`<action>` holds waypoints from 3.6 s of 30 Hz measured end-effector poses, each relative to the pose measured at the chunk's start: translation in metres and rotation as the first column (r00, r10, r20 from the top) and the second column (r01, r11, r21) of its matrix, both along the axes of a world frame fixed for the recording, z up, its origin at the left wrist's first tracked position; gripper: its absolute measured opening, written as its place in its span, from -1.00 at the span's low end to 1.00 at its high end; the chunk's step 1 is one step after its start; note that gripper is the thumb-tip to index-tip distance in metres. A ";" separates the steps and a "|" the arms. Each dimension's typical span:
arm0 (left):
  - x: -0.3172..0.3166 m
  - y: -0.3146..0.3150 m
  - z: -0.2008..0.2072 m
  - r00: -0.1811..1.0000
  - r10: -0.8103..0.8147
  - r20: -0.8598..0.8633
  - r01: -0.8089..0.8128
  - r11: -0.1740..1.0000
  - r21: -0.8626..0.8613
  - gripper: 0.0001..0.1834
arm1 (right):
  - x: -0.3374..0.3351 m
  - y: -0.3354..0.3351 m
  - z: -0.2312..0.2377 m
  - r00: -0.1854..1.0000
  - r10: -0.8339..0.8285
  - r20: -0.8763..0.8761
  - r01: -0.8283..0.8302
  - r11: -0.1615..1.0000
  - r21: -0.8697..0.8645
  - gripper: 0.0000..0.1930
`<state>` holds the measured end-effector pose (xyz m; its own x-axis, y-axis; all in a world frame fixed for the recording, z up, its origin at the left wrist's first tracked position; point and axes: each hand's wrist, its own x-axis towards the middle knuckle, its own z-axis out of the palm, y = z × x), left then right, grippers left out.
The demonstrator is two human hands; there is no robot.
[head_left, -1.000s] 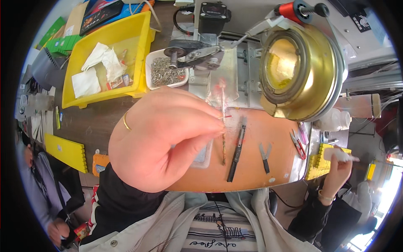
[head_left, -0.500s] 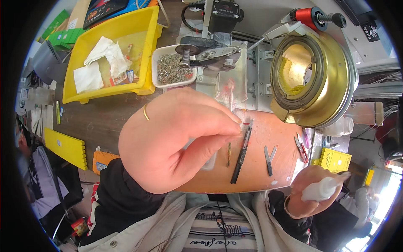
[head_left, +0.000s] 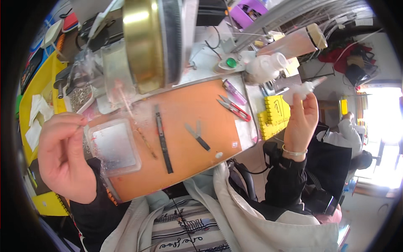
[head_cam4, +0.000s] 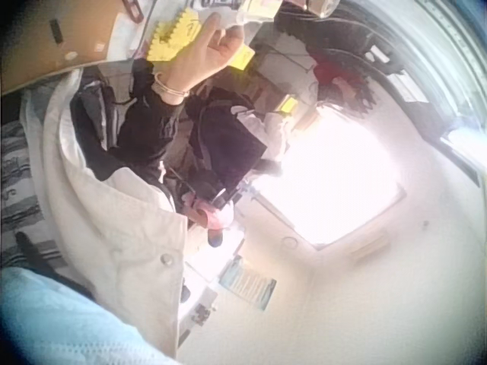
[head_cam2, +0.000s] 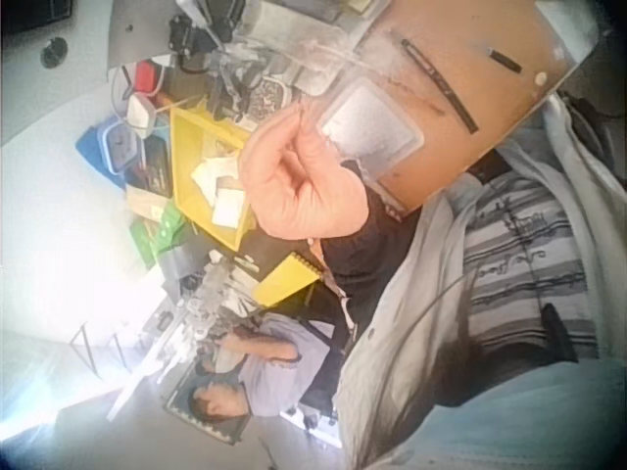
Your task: Assembling small electronic components using precision tools and machinery at a workbench.
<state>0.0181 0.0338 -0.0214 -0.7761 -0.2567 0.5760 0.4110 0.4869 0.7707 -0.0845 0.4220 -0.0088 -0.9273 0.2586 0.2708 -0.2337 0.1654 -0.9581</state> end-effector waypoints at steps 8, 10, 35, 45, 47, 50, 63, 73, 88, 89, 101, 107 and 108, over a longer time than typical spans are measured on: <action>-0.002 -0.002 -0.005 0.999 0.031 -0.010 -0.031 1.000 0.005 -0.81 | -0.010 0.010 -0.024 0.978 0.114 0.174 -0.157 0.954 0.256 -0.67; -0.002 -0.001 -0.005 0.999 0.040 -0.004 -0.040 0.999 0.021 -0.81 | -0.012 0.013 -0.037 0.975 0.103 0.197 -0.156 0.949 0.273 -0.66; 0.000 -0.005 0.005 0.992 0.031 -0.122 -0.050 0.986 -0.157 -0.82 | 0.073 -0.153 -0.031 0.729 0.586 0.353 -0.616 0.337 0.712 -0.72; -0.001 -0.006 0.006 0.994 -0.069 -0.089 0.056 0.988 -0.142 -0.81 | 0.071 -0.164 -0.042 0.731 0.551 0.404 -0.613 0.269 0.743 -0.65; -0.002 -0.007 0.006 0.994 -0.061 -0.088 0.047 0.987 -0.152 -0.81 | 0.070 -0.161 -0.037 0.697 0.562 0.445 -0.686 0.344 0.641 -0.69; -0.002 -0.009 0.005 0.995 -0.053 -0.080 0.038 0.984 -0.174 -0.80 | 0.063 -0.146 -0.025 0.608 0.597 0.523 -0.791 0.517 0.328 -0.76; 0.003 -0.009 0.013 1.000 -0.029 -0.004 0.028 0.980 -0.196 -0.85 | 0.055 -0.111 -0.002 0.509 0.715 0.479 -0.626 0.690 -0.363 -0.78; 0.002 -0.004 0.021 0.987 -0.162 0.019 0.162 0.965 -0.204 -0.76 | 0.039 -0.125 0.036 0.292 0.948 -0.130 -0.953 0.300 0.051 -0.62; -0.003 -0.008 0.020 0.973 -0.232 -0.009 0.227 0.960 -0.163 -0.75 | 0.050 -0.146 0.032 0.417 0.900 0.126 -0.905 0.423 -0.029 -0.70; -0.003 -0.008 0.019 0.974 -0.225 -0.019 0.219 0.962 -0.163 -0.75 | 0.049 -0.146 0.031 0.406 0.906 0.125 -0.913 0.409 -0.001 -0.70; -0.002 -0.008 0.016 0.971 -0.237 -0.023 0.230 0.959 -0.165 -0.74 | 0.057 -0.161 0.031 0.443 0.881 0.164 -0.887 0.458 -0.065 -0.71; 0.001 -0.008 0.015 0.972 -0.229 0.048 0.234 0.959 -0.162 -0.71 | 0.063 -0.172 0.021 0.523 0.843 0.126 -0.835 0.536 -0.122 -0.75; 0.000 -0.009 0.016 0.972 -0.229 0.045 0.233 0.959 -0.164 -0.71 | 0.063 -0.172 0.024 0.514 0.848 0.126 -0.841 0.527 -0.119 -0.75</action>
<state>0.0179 0.0252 -0.0050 -0.8178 0.0294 0.5747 0.5087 0.5038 0.6982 -0.0216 0.2500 0.0155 -0.7396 -0.6624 0.1193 -0.0989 -0.0683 -0.9927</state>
